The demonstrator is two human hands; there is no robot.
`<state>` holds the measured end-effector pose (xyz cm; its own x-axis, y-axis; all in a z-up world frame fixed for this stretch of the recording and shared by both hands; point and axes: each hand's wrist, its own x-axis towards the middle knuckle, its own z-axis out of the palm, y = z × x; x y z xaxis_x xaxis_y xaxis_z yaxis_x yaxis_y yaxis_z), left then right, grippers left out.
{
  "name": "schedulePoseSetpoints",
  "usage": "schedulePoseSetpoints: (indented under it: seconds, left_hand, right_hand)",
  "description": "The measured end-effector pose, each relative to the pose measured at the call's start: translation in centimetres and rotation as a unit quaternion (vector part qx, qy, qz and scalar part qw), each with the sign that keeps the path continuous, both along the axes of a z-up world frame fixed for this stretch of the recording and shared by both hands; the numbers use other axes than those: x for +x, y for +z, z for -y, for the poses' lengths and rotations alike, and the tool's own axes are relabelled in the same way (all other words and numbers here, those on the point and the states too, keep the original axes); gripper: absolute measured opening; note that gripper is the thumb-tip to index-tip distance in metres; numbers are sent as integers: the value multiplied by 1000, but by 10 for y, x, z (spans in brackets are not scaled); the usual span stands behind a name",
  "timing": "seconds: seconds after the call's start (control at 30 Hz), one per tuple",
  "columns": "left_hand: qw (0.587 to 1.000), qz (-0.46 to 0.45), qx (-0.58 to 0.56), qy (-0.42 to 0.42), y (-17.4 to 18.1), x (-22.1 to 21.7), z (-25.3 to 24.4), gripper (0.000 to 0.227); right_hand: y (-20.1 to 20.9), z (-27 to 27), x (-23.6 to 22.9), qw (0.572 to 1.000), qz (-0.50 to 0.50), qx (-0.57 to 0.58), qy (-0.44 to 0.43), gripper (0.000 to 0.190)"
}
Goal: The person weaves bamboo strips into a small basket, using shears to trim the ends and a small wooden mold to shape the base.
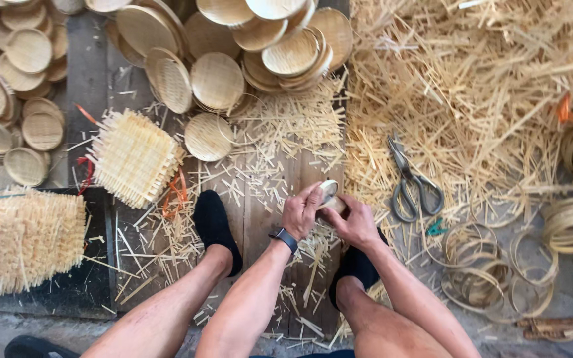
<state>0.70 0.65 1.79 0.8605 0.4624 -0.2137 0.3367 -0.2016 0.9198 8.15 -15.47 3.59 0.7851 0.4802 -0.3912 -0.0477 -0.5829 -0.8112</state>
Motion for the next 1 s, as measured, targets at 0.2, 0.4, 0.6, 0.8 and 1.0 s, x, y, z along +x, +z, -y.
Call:
schedulePoseSetpoints:
  seconds: [0.2, 0.4, 0.6, 0.8, 1.0]
  left_hand:
    - [983, -174, 51, -4, -62, 23, -84, 65]
    - [972, 50, -84, 214, 52, 127, -208, 58]
    - [975, 15, -192, 110, 95, 98, -144, 33]
    - [869, -251, -404, 137, -31, -10, -31, 49]
    - [990, -39, -80, 108, -79, -29, -87, 40]
  right_hand:
    - [-13, 43, 11, 937, -235, 236, -108, 43]
    - [-27, 63, 9, 917, -230, 294, -139, 48]
    - [-24, 35, 2, 896, -286, 318, -116, 49]
    - [-24, 0, 5, 877, -341, 319, -114, 58]
    - [-53, -19, -1, 932, -302, 153, -126, 43]
